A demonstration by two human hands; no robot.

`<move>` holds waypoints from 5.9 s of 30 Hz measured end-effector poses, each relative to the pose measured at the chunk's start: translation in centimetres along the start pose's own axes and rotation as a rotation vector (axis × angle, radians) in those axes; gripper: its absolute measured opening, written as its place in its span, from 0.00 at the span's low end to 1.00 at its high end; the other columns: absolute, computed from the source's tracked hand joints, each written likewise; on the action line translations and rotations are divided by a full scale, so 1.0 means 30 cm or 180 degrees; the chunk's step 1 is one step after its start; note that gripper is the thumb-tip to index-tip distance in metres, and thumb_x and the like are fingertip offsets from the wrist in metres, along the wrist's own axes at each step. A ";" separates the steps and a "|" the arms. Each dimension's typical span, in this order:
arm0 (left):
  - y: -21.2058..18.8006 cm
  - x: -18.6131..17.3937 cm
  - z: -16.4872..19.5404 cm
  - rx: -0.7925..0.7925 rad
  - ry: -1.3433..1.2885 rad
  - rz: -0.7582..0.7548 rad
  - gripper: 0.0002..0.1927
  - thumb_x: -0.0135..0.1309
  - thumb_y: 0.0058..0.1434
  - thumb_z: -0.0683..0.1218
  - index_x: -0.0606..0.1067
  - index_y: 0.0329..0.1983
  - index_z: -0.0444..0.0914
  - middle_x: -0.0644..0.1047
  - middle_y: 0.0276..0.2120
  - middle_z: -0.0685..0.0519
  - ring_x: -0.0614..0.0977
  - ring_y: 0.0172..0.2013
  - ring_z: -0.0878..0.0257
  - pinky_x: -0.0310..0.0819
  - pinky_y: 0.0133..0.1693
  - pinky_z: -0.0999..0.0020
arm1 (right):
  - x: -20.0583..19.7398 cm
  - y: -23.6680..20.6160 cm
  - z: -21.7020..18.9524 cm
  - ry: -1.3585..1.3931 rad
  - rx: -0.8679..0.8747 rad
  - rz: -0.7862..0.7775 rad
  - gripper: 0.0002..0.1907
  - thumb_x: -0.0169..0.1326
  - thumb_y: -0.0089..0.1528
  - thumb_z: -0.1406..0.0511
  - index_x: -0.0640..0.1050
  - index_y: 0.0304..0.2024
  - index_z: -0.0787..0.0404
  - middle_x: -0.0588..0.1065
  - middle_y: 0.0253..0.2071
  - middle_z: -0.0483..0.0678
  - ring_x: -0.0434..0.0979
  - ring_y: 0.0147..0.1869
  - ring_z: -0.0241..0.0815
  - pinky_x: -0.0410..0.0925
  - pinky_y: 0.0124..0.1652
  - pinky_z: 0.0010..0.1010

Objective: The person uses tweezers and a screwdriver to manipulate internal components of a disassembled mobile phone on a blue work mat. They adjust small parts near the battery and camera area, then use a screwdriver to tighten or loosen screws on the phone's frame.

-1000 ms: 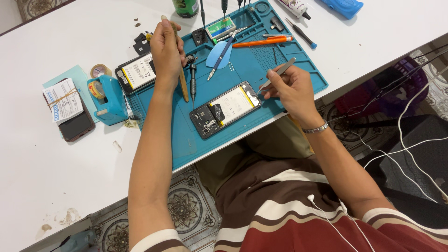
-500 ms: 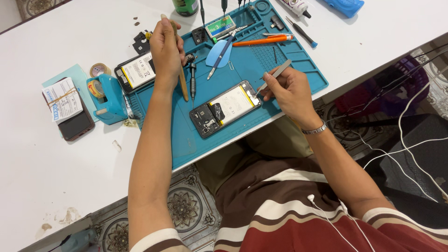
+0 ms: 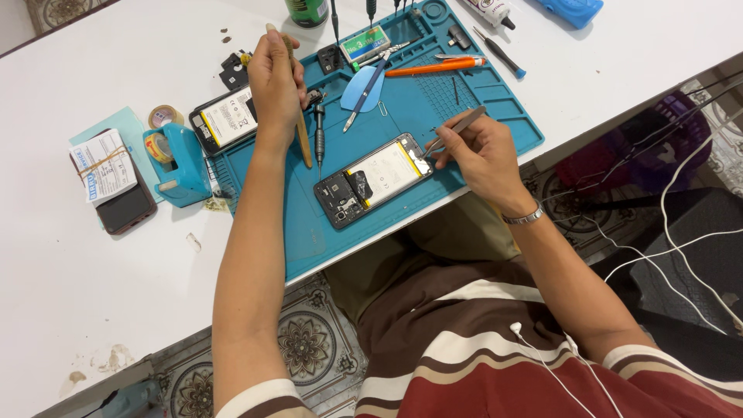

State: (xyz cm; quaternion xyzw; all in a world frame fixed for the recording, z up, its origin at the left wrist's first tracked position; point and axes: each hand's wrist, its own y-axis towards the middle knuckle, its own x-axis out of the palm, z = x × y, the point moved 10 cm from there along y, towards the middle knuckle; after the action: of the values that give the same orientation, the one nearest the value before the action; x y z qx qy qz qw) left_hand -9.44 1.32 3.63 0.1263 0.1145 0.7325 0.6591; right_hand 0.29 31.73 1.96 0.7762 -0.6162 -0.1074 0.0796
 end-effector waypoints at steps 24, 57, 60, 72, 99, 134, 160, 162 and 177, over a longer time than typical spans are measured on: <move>-0.004 -0.041 0.015 0.0090 -0.0060 -0.0063 0.24 0.34 0.78 0.62 0.70 0.44 0.38 0.64 0.21 0.59 0.66 0.17 0.74 0.61 0.18 0.77 | 0.057 -0.037 -0.061 -0.0353 -0.0212 -0.0219 0.02 0.52 0.70 0.74 0.76 0.43 0.67 0.82 0.40 0.54 0.83 0.38 0.37 0.76 0.39 0.24; 0.035 -0.293 -0.261 0.0061 -0.0398 0.0126 0.23 0.43 0.79 0.52 0.66 0.29 0.36 0.69 0.21 0.54 0.71 0.17 0.69 0.66 0.19 0.71 | 0.559 -0.061 -0.047 -0.0676 -0.0661 -0.0896 0.05 0.56 0.67 0.74 0.83 0.42 0.65 0.83 0.41 0.48 0.84 0.39 0.37 0.75 0.40 0.24; 0.028 -0.315 -0.289 0.0067 -0.0450 0.0165 0.20 0.42 0.77 0.51 0.66 0.29 0.37 0.70 0.21 0.55 0.71 0.17 0.70 0.66 0.19 0.71 | 0.602 -0.074 -0.048 -0.0775 -0.0715 -0.0970 0.05 0.57 0.66 0.74 0.83 0.41 0.65 0.83 0.40 0.48 0.84 0.38 0.37 0.75 0.39 0.24; 0.035 -0.327 -0.320 0.0243 -0.0155 0.0087 0.20 0.39 0.77 0.48 0.67 0.28 0.37 0.68 0.19 0.56 0.70 0.18 0.69 0.66 0.21 0.72 | 0.663 -0.072 -0.038 -0.0726 -0.0867 -0.1136 0.07 0.59 0.64 0.75 0.83 0.42 0.62 0.83 0.39 0.46 0.82 0.40 0.37 0.74 0.41 0.26; 0.067 -0.316 -0.398 0.0111 -0.0176 0.0169 0.18 0.41 0.76 0.46 0.70 0.29 0.35 0.71 0.21 0.54 0.73 0.18 0.69 0.69 0.21 0.72 | 0.625 -0.055 -0.022 -0.0776 -0.0881 -0.1183 0.07 0.59 0.64 0.74 0.83 0.43 0.60 0.83 0.38 0.45 0.82 0.40 0.36 0.74 0.40 0.26; 0.091 -0.076 -0.164 0.0073 -0.0309 -0.0056 0.19 0.40 0.80 0.56 0.71 0.47 0.37 0.67 0.24 0.57 0.68 0.18 0.72 0.63 0.19 0.74 | 0.025 0.154 -0.020 -0.1327 -0.0986 -0.0201 0.03 0.57 0.71 0.72 0.80 0.44 0.68 0.82 0.42 0.50 0.83 0.45 0.37 0.75 0.44 0.24; 0.081 -0.075 -0.155 0.0078 -0.0261 -0.0050 0.18 0.40 0.80 0.56 0.71 0.46 0.37 0.68 0.24 0.57 0.69 0.18 0.72 0.63 0.19 0.74 | -0.003 0.161 0.026 -0.1062 -0.0678 -0.0074 0.02 0.57 0.71 0.72 0.80 0.44 0.66 0.82 0.41 0.50 0.83 0.43 0.36 0.76 0.43 0.25; 0.081 -0.078 -0.152 0.0087 -0.0276 -0.0051 0.18 0.40 0.80 0.56 0.71 0.46 0.37 0.68 0.24 0.57 0.69 0.18 0.72 0.63 0.19 0.74 | 0.005 0.154 -0.003 -0.1002 -0.0772 -0.0037 0.02 0.56 0.72 0.72 0.80 0.45 0.66 0.82 0.43 0.50 0.83 0.44 0.36 0.76 0.44 0.25; 0.091 -0.205 -0.310 -0.0118 -0.0388 0.0159 0.22 0.42 0.77 0.51 0.65 0.26 0.36 0.69 0.19 0.55 0.70 0.16 0.70 0.64 0.19 0.71 | 0.516 -0.024 -0.168 -0.1488 -0.2035 -0.0765 0.12 0.65 0.61 0.74 0.81 0.45 0.57 0.81 0.37 0.40 0.76 0.38 0.38 0.65 0.49 0.32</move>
State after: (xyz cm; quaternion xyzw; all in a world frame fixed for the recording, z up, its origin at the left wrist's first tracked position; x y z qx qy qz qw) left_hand -14.51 -5.09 -4.43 0.1613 0.0573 0.7416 0.6486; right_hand 5.65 16.79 5.57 0.7335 -0.4583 -0.4753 0.1613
